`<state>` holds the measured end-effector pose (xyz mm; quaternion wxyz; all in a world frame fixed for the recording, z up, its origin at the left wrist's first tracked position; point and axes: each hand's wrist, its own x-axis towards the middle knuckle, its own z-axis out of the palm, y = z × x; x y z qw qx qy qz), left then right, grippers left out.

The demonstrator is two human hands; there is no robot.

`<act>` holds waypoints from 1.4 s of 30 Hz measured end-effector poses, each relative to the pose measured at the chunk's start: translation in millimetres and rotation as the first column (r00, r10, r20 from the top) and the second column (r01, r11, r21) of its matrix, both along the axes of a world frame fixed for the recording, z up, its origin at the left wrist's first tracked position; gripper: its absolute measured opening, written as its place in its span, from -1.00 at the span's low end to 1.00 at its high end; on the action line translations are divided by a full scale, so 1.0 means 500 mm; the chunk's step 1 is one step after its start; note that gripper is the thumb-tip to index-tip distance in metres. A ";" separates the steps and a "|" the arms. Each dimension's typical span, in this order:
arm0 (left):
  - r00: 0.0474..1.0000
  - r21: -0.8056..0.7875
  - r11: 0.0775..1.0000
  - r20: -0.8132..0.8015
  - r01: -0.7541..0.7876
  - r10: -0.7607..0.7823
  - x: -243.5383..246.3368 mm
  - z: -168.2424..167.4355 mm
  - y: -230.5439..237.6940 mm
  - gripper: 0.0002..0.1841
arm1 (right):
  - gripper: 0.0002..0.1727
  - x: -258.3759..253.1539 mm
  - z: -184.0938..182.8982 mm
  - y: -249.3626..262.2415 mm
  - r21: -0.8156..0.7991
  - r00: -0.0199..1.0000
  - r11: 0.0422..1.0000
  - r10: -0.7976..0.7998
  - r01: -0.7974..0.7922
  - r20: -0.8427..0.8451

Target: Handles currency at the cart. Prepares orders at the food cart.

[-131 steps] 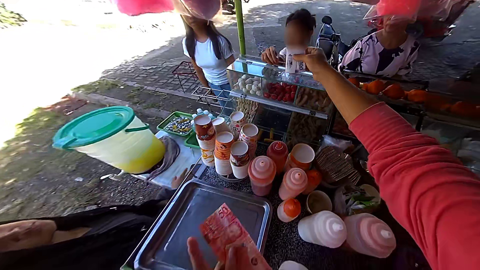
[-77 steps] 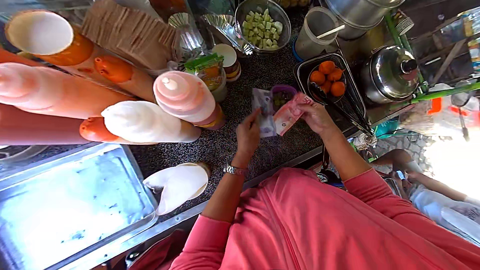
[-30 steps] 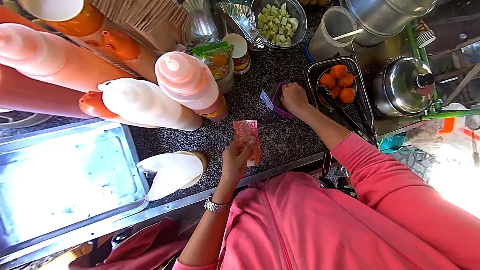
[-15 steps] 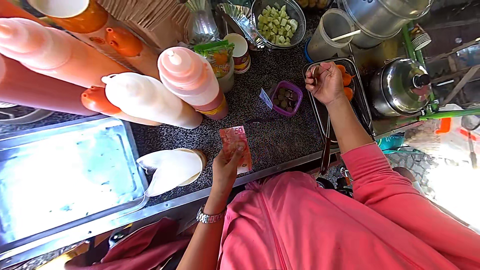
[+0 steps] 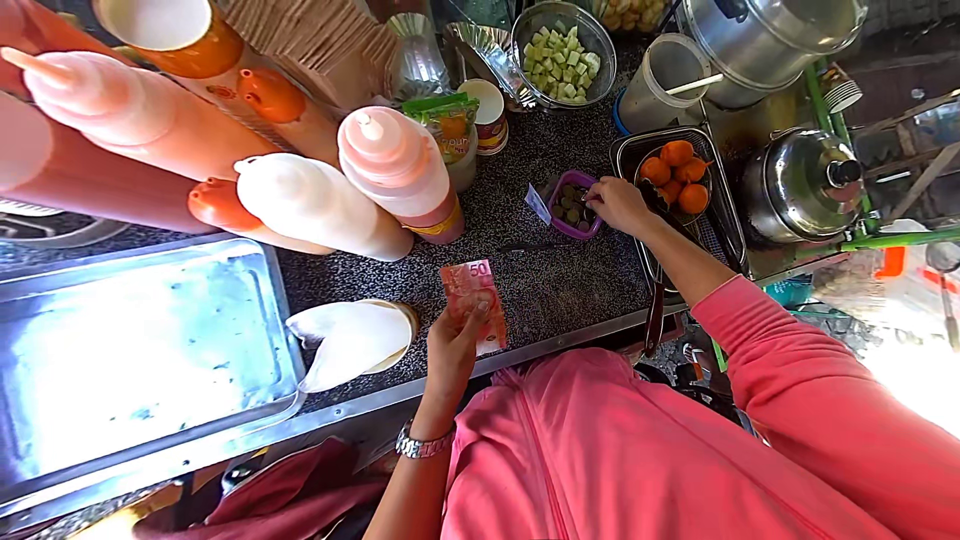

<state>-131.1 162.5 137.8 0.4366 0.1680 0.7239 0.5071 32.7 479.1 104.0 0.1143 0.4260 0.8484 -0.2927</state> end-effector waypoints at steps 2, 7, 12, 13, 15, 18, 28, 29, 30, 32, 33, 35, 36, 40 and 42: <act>1.000 0.004 1.000 0.003 -0.015 0.015 -0.001 0.001 -0.003 -0.81 | -0.75 0.005 -0.006 0.013 -0.061 0.986 0.995 -0.084 0.076 -0.142; 1.000 0.013 1.000 0.011 -0.025 0.025 -0.004 0.001 -0.007 -0.82 | -0.70 0.008 0.015 0.039 -0.129 0.984 0.991 -0.064 0.043 -0.164; 0.999 -0.008 0.999 0.006 -0.032 0.032 -0.004 0.003 -0.004 -0.83 | -0.74 0.000 0.028 0.037 -0.001 0.980 0.984 0.175 -0.176 0.091; 0.999 -0.006 0.999 0.008 -0.032 0.032 -0.004 0.001 -0.005 -0.82 | -0.71 -0.003 0.030 0.030 0.001 0.969 0.976 0.215 -0.217 0.124; 0.999 0.001 1.000 0.019 -0.026 0.026 -0.005 -0.001 -0.005 -0.81 | -0.66 -0.010 0.030 0.015 0.009 0.938 0.956 0.286 -0.294 0.193; 1.000 -0.002 1.000 0.013 -0.014 0.014 -0.008 0.002 -0.005 -0.81 | -0.75 -0.014 0.020 0.016 0.033 0.918 0.930 0.356 -0.367 0.176; 0.998 0.166 0.986 0.052 0.032 -0.042 -0.021 0.057 -0.007 -0.65 | -0.80 0.004 0.060 -0.017 -0.750 0.847 0.661 -0.411 0.021 -0.338; 0.998 0.179 0.983 0.036 0.044 -0.051 -0.023 0.070 -0.005 -0.64 | -0.79 0.002 0.057 -0.039 -0.744 0.896 0.668 -0.341 0.018 -0.285; 0.998 0.191 0.980 0.015 0.055 -0.059 -0.026 0.084 -0.003 -0.64 | -0.81 -0.004 0.060 -0.060 -0.734 0.953 0.679 -0.227 0.005 -0.203; 0.997 0.216 0.973 -0.040 0.077 -0.070 -0.034 0.110 -0.003 -0.63 | -0.72 -0.018 0.073 -0.108 -0.688 0.998 0.724 0.053 -0.048 -0.014; 0.995 0.233 0.969 -0.070 0.081 -0.066 -0.039 0.123 -0.004 -0.63 | -0.66 -0.027 0.086 -0.130 -0.669 0.985 0.739 0.159 -0.077 0.063; 0.993 0.283 0.956 -0.113 0.072 -0.041 -0.049 0.143 -0.012 -0.64 | -0.60 -0.049 0.115 -0.157 -0.660 0.947 0.743 0.279 -0.109 0.158; 0.993 0.320 0.945 -0.118 0.063 -0.026 -0.053 0.149 -0.017 -0.64 | -0.63 -0.059 0.127 -0.162 -0.662 0.940 0.737 0.304 -0.132 0.151; 0.994 0.433 0.900 -0.111 0.037 0.012 -0.074 0.163 -0.049 -0.66 | -0.76 -0.104 0.210 -0.165 -0.714 0.981 0.672 0.133 -0.195 -0.143; 0.993 0.452 0.892 -0.109 0.018 0.035 -0.082 0.167 -0.065 -0.67 | -0.79 -0.126 0.249 -0.179 -0.733 0.951 0.644 -0.028 -0.218 -0.307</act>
